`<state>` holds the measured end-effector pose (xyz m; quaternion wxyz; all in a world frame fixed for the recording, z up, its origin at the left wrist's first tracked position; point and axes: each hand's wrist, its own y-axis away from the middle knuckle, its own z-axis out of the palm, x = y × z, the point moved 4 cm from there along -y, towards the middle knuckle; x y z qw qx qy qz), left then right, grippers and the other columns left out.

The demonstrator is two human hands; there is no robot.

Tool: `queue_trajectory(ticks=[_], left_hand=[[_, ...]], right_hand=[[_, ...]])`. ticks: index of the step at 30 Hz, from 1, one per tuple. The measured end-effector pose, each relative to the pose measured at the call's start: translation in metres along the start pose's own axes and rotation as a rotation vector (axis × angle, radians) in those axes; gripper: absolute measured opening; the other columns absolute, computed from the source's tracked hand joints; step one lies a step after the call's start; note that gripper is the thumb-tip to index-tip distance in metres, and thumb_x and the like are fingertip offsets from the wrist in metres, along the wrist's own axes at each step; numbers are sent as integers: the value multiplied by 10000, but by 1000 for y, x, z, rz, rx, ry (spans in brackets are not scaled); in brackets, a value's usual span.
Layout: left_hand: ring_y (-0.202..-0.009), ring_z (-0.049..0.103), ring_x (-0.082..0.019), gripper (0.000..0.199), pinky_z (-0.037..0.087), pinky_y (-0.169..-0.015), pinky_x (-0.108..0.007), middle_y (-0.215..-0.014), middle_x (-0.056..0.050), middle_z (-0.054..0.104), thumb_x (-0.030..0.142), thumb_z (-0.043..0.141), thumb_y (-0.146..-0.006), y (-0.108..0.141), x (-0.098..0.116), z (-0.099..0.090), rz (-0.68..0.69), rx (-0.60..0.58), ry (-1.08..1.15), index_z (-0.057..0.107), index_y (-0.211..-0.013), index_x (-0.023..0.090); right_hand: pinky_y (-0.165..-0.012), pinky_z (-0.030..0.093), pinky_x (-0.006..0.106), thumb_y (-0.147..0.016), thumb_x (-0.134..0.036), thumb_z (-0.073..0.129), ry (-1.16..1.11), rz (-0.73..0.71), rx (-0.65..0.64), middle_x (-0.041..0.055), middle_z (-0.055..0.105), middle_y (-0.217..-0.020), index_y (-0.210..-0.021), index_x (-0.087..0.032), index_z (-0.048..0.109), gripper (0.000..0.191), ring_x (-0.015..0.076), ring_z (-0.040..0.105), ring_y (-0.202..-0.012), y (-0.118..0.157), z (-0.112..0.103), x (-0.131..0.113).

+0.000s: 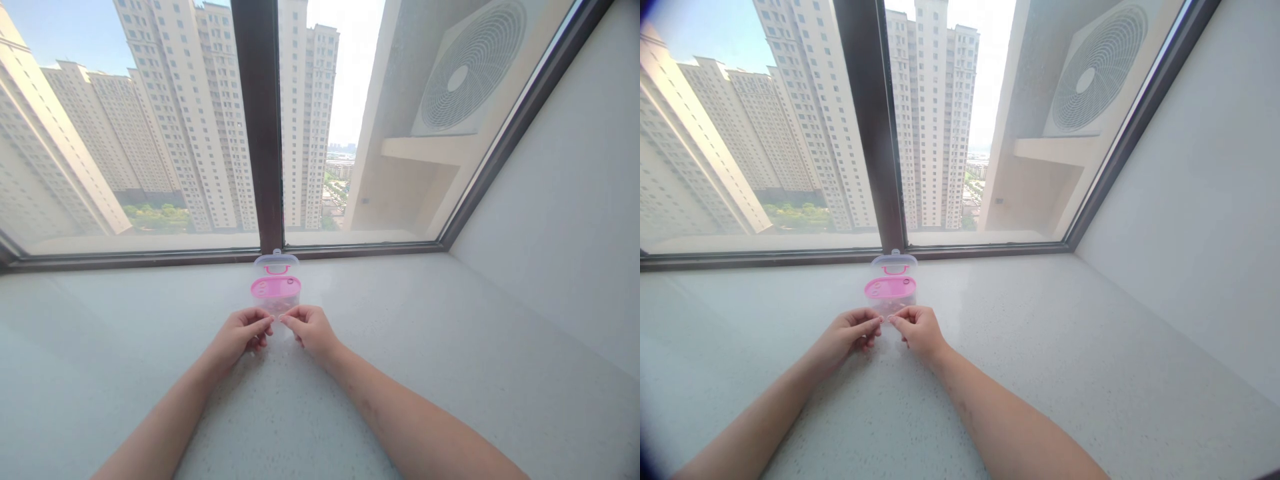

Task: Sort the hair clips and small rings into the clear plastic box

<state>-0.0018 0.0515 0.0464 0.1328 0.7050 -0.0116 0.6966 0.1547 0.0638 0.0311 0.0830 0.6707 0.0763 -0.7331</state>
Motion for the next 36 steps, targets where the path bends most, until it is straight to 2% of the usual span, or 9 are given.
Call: queue_trajectory(ticks=[23,36], left_hand=[[-496,522,-94,303,375,-461,-198,-642,9,613,431,726,-688,-3,-7,-4,0,-11,34,609,-739,156],[-480,527,-84,298,373,-442,-183,-639,9,614,413,720,-716,-9,-15,-6,6,-8,66,592,-759,148]], right_hand=[[-351,226,199,-702,-371,675,-2,24,12,-72,437,-399,-690,-142,621,235,66,333,-346,-1,4,0],[-334,217,191,-694,-397,676,-3,4,11,-74,429,-414,-687,-144,604,263,64,333,-353,-4,3,7]])
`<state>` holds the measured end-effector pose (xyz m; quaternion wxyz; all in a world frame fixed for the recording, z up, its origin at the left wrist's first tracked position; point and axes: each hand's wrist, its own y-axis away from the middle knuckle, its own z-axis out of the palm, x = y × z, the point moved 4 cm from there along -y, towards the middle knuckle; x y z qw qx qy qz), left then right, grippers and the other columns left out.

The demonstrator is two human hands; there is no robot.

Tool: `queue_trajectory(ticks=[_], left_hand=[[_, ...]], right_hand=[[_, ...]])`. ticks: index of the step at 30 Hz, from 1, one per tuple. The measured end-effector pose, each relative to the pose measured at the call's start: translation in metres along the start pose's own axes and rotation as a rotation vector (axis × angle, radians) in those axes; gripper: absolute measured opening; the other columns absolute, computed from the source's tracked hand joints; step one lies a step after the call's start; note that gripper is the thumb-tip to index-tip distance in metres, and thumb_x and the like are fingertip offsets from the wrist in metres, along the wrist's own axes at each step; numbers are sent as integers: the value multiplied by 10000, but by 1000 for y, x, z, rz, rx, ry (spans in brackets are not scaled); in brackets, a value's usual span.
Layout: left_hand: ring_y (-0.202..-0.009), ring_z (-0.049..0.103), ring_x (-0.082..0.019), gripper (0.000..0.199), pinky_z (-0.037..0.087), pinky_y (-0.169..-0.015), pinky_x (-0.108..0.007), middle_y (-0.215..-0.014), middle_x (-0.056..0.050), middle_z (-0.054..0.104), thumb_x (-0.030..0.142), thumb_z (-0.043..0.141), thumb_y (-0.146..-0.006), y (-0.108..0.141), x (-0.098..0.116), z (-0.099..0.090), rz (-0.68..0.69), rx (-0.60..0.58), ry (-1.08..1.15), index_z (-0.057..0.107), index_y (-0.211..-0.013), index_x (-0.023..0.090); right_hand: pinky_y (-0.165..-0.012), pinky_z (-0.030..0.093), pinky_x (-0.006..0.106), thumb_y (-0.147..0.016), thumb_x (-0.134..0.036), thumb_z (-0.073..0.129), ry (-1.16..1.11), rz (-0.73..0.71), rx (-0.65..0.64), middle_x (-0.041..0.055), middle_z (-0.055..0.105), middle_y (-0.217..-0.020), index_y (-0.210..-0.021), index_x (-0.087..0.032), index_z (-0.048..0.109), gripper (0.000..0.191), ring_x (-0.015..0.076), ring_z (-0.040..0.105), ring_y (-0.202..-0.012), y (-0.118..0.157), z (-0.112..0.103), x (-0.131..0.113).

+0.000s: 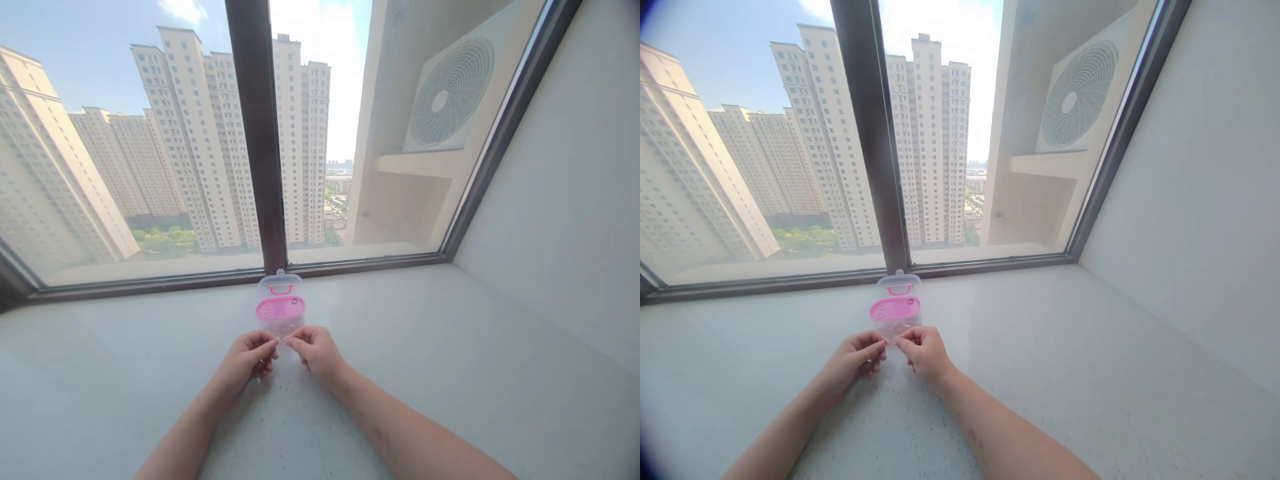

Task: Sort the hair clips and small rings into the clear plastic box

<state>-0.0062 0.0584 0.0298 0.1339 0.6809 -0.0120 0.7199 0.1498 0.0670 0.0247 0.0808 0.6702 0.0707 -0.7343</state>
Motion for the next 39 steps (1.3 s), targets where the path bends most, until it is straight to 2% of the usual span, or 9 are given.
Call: queue_trajectory(ticks=[20,39], left_hand=[[-470,526,-79,305,372,-432,-177,-629,15,618,419,714,-718,-2,-2,-1,2,7,-17,587,-768,147],[-479,526,-85,307,366,-437,-181,-632,11,604,423,711,-714,2,4,5,-3,19,-30,585,-760,147]], right_hand=[[-337,229,186,-706,-379,663,5,8,9,-69,431,-428,-696,-143,607,243,64,343,-361,0,-2,1],[-328,230,186,-717,-363,662,-8,-18,-9,-65,440,-445,-689,-139,608,231,60,342,-362,1,-4,0]])
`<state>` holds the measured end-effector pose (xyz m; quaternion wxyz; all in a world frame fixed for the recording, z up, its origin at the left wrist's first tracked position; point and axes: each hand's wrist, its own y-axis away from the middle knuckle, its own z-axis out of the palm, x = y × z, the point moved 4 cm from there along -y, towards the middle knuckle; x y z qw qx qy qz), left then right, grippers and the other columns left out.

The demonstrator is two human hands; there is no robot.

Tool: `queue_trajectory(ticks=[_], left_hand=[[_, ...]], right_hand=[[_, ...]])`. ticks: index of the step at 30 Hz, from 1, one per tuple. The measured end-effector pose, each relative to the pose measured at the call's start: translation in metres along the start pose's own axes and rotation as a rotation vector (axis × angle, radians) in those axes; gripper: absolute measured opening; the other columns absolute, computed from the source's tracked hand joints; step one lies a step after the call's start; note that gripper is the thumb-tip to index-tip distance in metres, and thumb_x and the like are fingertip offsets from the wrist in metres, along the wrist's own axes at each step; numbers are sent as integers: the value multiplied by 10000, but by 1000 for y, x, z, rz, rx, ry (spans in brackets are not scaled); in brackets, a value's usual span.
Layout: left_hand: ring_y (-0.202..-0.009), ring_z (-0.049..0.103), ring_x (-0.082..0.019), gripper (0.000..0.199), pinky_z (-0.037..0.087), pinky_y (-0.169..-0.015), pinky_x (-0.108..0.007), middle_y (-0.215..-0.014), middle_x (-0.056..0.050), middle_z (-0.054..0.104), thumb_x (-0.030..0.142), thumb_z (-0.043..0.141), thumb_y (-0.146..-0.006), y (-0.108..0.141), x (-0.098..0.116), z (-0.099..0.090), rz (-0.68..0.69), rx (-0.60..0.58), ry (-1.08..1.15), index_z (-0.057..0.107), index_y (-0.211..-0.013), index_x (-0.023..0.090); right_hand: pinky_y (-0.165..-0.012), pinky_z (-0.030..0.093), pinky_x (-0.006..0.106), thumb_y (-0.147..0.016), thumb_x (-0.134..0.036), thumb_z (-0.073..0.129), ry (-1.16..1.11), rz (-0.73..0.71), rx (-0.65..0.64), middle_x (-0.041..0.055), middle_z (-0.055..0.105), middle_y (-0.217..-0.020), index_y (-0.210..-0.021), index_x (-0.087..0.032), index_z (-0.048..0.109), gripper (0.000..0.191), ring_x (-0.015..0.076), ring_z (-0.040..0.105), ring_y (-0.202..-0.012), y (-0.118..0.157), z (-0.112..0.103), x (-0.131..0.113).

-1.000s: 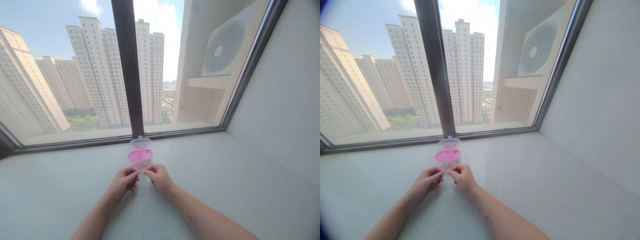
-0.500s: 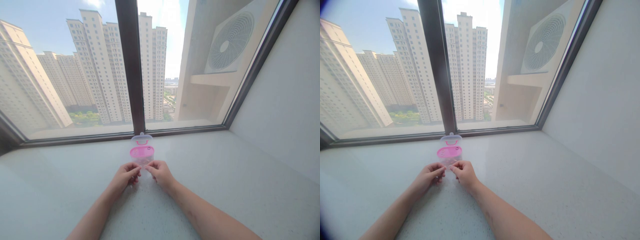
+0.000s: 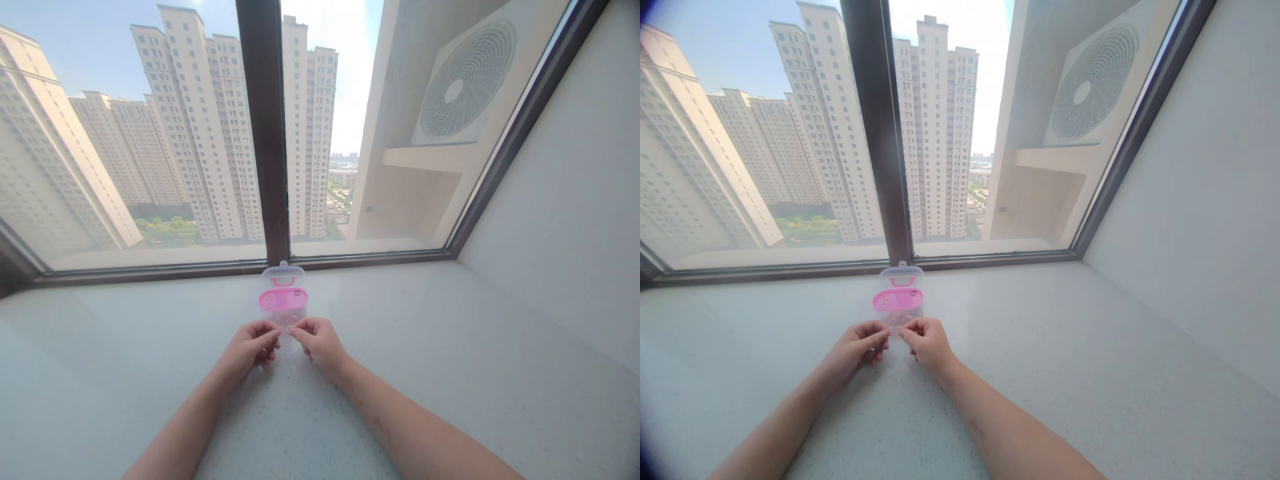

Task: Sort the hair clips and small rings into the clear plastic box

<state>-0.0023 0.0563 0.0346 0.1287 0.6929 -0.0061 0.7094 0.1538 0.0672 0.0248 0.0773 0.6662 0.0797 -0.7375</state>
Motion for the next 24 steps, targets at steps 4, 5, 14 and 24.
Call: queue_trajectory(ticks=[4,5,14,24], left_hand=[[-485,531,-86,303,379,-446,-182,-629,14,603,416,719,-705,1,1,1,-1,-2,10,585,-753,148],[-485,532,-86,303,381,-447,-181,-629,15,603,415,720,-704,1,1,1,0,-3,12,586,-754,148],[-483,532,-90,327,380,-445,-184,-623,12,604,435,739,-673,2,3,2,-11,4,12,594,-737,148],[-486,531,-93,320,375,-447,-186,-624,12,602,435,732,-680,2,4,2,-8,0,0,594,-731,151]], right_hand=[[-328,232,185,-715,-368,662,9,6,3,-69,429,-432,-682,-141,606,236,59,336,-358,0,0,-1],[-327,230,184,-715,-369,662,10,8,4,-70,428,-432,-681,-142,605,237,59,335,-358,0,0,-1],[-332,233,183,-708,-385,663,15,9,5,-70,429,-434,-682,-143,595,253,59,338,-359,1,0,-1],[-341,225,188,-706,-397,658,21,22,6,-75,423,-427,-683,-147,589,261,56,333,-358,0,-1,1]])
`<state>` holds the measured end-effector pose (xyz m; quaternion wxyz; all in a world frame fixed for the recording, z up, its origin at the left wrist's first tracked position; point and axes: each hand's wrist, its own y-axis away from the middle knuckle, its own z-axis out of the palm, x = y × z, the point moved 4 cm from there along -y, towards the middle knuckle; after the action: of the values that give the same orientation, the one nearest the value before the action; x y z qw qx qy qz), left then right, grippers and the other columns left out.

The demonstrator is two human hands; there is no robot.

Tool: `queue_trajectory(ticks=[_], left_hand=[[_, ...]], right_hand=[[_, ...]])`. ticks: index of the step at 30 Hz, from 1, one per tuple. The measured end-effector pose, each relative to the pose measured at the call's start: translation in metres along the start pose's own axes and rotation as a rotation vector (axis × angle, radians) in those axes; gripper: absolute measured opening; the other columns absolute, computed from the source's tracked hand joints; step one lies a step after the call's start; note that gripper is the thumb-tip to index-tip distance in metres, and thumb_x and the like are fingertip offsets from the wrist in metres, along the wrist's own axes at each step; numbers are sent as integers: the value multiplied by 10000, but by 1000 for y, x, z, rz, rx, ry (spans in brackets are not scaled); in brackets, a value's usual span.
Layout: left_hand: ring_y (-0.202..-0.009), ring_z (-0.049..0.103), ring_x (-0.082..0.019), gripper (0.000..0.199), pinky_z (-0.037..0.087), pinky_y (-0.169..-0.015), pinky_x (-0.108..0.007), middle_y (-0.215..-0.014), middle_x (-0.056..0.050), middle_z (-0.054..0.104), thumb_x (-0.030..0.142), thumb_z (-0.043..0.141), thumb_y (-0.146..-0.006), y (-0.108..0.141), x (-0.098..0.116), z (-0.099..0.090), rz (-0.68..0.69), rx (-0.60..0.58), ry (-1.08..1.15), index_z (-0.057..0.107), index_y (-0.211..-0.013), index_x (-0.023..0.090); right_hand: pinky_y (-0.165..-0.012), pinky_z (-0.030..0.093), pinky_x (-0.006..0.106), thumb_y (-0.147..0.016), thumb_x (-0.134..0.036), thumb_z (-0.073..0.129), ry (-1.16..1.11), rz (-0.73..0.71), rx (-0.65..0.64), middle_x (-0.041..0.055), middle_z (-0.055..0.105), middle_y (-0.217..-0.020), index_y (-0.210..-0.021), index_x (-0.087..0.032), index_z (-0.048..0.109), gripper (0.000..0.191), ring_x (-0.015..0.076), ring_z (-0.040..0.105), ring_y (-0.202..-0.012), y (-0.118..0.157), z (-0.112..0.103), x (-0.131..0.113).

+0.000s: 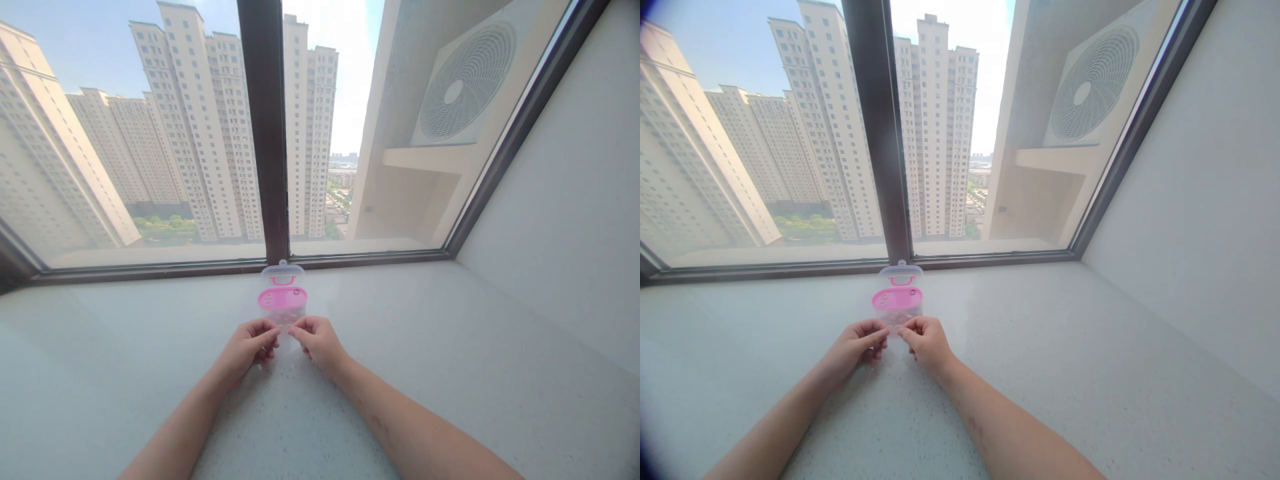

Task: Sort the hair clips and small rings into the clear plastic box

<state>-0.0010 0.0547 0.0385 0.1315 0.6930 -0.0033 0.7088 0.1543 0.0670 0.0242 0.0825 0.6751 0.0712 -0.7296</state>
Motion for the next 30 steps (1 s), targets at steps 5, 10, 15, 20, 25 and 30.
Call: queue_trajectory(ticks=[5,10,15,20,25,30], left_hand=[[-489,529,-88,303,381,-455,-185,-621,15,597,420,719,-701,-1,-2,0,11,-4,3,587,-734,149],[-487,531,-89,305,378,-453,-185,-625,15,598,421,722,-699,-1,-2,0,7,-9,8,589,-736,149],[-486,533,-98,323,378,-452,-190,-616,15,593,434,739,-674,0,0,0,-4,-1,5,589,-723,151],[-484,531,-98,320,378,-452,-192,-617,16,592,434,735,-677,0,1,1,-5,-1,6,591,-729,153],[-477,530,-99,332,374,-448,-195,-604,12,596,443,747,-648,0,1,0,0,-2,4,603,-710,151],[-480,530,-96,327,374,-448,-192,-603,11,595,436,743,-657,0,1,1,10,0,9,602,-711,146]], right_hand=[[-336,235,187,-708,-378,650,3,-8,-3,-72,427,-424,-677,-146,585,243,59,337,-354,0,0,0],[-341,235,186,-711,-373,651,-1,-13,0,-68,435,-436,-676,-144,583,241,63,355,-365,1,0,0],[-346,236,189,-710,-377,653,4,-8,-1,-70,431,-437,-673,-146,586,243,61,351,-368,1,0,0],[-348,233,189,-706,-383,653,9,11,4,-69,429,-439,-678,-148,588,246,62,349,-372,1,-1,-1],[-353,227,192,-702,-394,661,5,4,3,-70,431,-436,-677,-148,589,257,62,348,-370,1,0,-1],[-348,231,189,-708,-387,657,4,-3,-1,-71,432,-434,-679,-146,590,251,59,343,-363,1,0,-1]])
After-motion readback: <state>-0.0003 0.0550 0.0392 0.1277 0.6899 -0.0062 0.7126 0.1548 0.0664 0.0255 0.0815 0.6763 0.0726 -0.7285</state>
